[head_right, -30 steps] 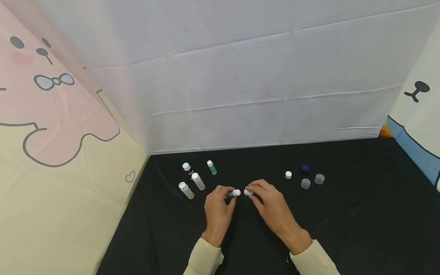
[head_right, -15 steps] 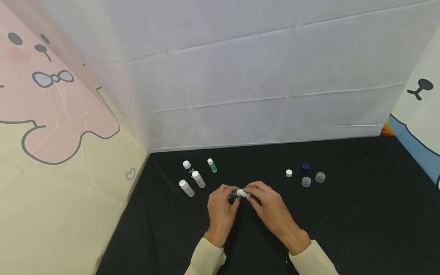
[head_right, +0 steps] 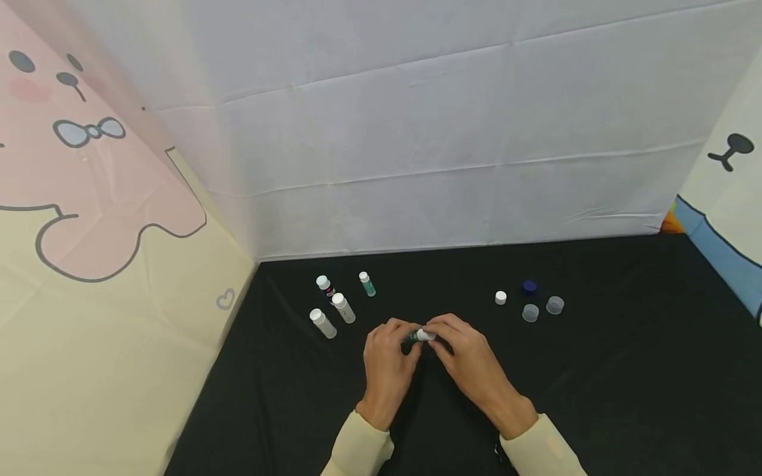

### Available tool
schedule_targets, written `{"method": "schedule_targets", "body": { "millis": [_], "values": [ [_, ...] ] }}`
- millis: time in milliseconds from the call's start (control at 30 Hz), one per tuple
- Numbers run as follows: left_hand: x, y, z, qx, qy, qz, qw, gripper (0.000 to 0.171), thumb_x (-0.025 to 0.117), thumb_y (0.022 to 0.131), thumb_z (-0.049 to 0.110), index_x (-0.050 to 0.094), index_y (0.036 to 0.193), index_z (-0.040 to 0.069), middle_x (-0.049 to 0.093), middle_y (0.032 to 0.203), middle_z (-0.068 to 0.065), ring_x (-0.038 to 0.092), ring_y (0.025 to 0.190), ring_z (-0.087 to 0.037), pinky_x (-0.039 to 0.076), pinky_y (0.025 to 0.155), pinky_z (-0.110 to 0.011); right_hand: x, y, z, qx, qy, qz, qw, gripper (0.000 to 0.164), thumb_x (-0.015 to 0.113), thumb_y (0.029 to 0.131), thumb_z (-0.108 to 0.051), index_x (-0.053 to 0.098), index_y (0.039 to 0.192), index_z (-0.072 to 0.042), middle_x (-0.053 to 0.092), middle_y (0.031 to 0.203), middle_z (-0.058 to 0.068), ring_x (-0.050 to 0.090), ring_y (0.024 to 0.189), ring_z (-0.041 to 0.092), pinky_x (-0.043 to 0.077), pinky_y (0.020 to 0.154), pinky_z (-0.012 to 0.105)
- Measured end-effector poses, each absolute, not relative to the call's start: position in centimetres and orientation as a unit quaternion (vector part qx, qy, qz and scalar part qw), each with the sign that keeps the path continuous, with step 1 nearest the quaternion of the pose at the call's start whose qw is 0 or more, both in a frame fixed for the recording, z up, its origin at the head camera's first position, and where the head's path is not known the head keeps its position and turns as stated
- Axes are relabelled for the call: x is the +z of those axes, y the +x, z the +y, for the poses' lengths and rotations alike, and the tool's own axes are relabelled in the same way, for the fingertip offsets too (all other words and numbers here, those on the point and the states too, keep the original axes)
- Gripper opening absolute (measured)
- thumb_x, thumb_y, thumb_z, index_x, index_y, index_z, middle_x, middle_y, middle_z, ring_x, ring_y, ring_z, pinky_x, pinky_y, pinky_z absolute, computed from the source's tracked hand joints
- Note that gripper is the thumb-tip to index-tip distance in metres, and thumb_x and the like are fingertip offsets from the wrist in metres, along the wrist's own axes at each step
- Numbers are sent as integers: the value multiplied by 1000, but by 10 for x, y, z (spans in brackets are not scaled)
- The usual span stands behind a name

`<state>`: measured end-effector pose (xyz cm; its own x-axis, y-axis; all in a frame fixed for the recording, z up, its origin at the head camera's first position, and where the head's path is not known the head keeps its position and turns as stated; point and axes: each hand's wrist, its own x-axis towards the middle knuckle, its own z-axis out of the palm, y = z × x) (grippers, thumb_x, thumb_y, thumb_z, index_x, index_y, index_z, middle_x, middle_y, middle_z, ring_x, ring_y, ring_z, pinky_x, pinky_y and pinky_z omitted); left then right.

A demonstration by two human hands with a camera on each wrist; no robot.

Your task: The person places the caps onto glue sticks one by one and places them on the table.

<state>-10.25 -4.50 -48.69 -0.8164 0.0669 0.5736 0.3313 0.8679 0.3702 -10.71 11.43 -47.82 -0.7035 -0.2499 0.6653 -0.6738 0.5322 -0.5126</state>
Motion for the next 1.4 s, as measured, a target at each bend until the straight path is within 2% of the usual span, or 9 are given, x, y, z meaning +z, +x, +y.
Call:
{"method": "schedule_targets", "body": {
  "millis": [200, 433, 633, 767, 933, 1100, 1200, 1333, 1400],
  "values": [
    [-488, -104, -45, -242, -123, -918, 289, 26, 96, 75, 10, 82, 95, 16, 77, 99, 4, 72, 99, -14, 56, 100, -49, -479, -108, 114, 400, 273, -835, 263, 45, 89, 67, 19, 76, 103, -4, 73, 106, 3, 73, 94, 20, 47, 92, 6],
    [-487, -105, -47, -247, -132, -927, 251, 32, 92, 82, 14, 80, 112, 13, 80, 112, 0, 72, 118, -24, 49, 110, -58, -478, -108, 114, 403, 269, -832, 269, 46, 89, 68, 19, 74, 105, -3, 73, 107, 4, 73, 95, 21, 45, 95, 5],
    [-489, -105, -50, -219, -153, -932, 243, 20, 87, 85, 21, 81, 104, 18, 81, 104, 7, 72, 114, -19, 49, 111, -56, -480, -109, 115, 402, 272, -833, 265, 44, 89, 68, 18, 75, 103, -5, 72, 105, 2, 71, 93, 19, 47, 91, 7],
    [-490, -104, -50, -201, -167, -934, 245, 18, 86, 85, 22, 81, 102, 21, 80, 101, 10, 73, 108, -14, 50, 111, -54, -481, -108, 116, 403, 270, -834, 263, 43, 90, 67, 17, 77, 100, -6, 73, 103, 0, 72, 91, 18, 49, 89, 8],
    [-489, -102, -51, -196, -181, -930, 254, 18, 87, 84, 20, 82, 102, 21, 81, 100, 10, 73, 106, -16, 50, 110, -56, -480, -108, 117, 413, 271, -831, 255, 43, 89, 67, 18, 77, 99, -8, 74, 102, -1, 72, 90, 17, 48, 88, 8],
    [-490, -100, -52, -187, -187, -928, 261, 18, 86, 84, 22, 81, 101, 21, 81, 98, 10, 74, 104, -17, 50, 110, -55, -480, -108, 117, 424, 269, -831, 240, 45, 89, 64, 20, 78, 98, -8, 75, 99, -2, 73, 88, 17, 41, 104, 6],
    [-490, -99, -52, -181, -189, -929, 263, 18, 86, 83, 22, 82, 101, 20, 81, 99, 9, 73, 101, -15, 50, 110, -55, -480, -109, 117, 426, 268, -832, 234, 44, 89, 63, 19, 78, 96, -8, 77, 97, -2, 75, 88, 17, 38, 113, 12],
    [-490, -98, -52, -180, -192, -929, 261, 20, 87, 83, 21, 81, 102, 18, 81, 100, 8, 73, 98, -13, 49, 111, -55, -481, -110, 118, 431, 266, -830, 233, 44, 89, 62, 20, 79, 95, -7, 79, 94, -1, 76, 88, 18, 42, 115, 22],
    [-489, -98, -52, -180, -194, -928, 262, 21, 87, 82, 20, 81, 102, 18, 81, 100, 8, 73, 96, -13, 49, 111, -55, -482, -110, 118, 436, 266, -827, 233, 43, 89, 62, 20, 79, 94, -7, 80, 94, 0, 77, 87, 19, 41, 116, 22]
  ]
}}
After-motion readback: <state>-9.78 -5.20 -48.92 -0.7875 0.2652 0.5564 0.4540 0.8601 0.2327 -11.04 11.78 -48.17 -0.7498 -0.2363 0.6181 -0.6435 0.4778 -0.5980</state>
